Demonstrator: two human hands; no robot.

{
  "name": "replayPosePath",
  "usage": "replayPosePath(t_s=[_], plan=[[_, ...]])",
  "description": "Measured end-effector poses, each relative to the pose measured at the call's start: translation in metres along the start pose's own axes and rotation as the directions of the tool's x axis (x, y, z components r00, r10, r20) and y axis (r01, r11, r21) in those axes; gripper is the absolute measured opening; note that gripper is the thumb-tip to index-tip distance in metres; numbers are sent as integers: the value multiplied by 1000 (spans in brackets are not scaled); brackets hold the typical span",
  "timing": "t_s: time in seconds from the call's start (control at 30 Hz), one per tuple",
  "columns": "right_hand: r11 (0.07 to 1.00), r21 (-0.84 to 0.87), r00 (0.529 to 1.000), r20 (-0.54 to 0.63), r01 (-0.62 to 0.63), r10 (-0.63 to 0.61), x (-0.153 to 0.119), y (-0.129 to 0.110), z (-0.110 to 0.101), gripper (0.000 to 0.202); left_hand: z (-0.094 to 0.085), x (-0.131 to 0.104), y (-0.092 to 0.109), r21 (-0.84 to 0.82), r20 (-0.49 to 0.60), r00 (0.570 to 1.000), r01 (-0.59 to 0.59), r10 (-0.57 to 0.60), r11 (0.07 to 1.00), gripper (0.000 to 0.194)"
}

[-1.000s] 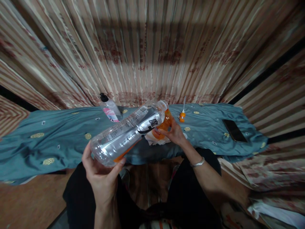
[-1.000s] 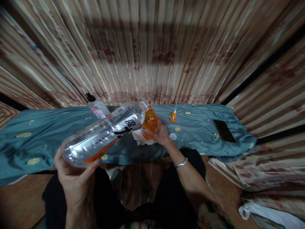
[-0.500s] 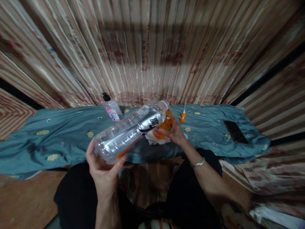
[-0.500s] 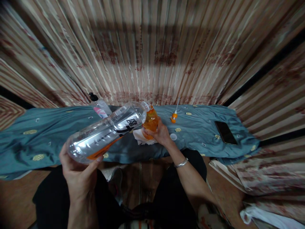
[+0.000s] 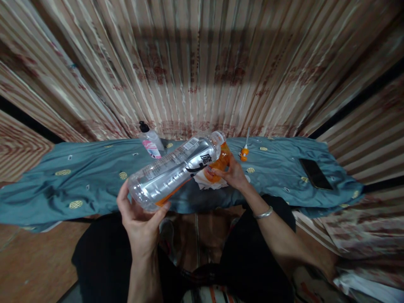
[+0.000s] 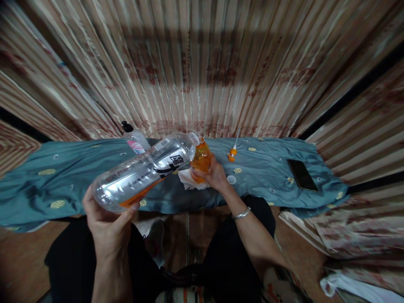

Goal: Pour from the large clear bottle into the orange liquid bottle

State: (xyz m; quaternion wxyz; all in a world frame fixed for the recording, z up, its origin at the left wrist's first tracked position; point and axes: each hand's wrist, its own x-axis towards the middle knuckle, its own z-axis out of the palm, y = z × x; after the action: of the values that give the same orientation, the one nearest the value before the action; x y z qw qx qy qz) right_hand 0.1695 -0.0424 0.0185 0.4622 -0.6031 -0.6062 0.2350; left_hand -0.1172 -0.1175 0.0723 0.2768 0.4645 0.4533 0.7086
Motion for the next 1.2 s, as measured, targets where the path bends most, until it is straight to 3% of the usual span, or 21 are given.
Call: replayPosePath(t_s=[1.2], plan=[[1000,-18,1000,-17,17,-17,0,1,0,77,0,-4,7,29,-12,1000,-10,11,1000,98]])
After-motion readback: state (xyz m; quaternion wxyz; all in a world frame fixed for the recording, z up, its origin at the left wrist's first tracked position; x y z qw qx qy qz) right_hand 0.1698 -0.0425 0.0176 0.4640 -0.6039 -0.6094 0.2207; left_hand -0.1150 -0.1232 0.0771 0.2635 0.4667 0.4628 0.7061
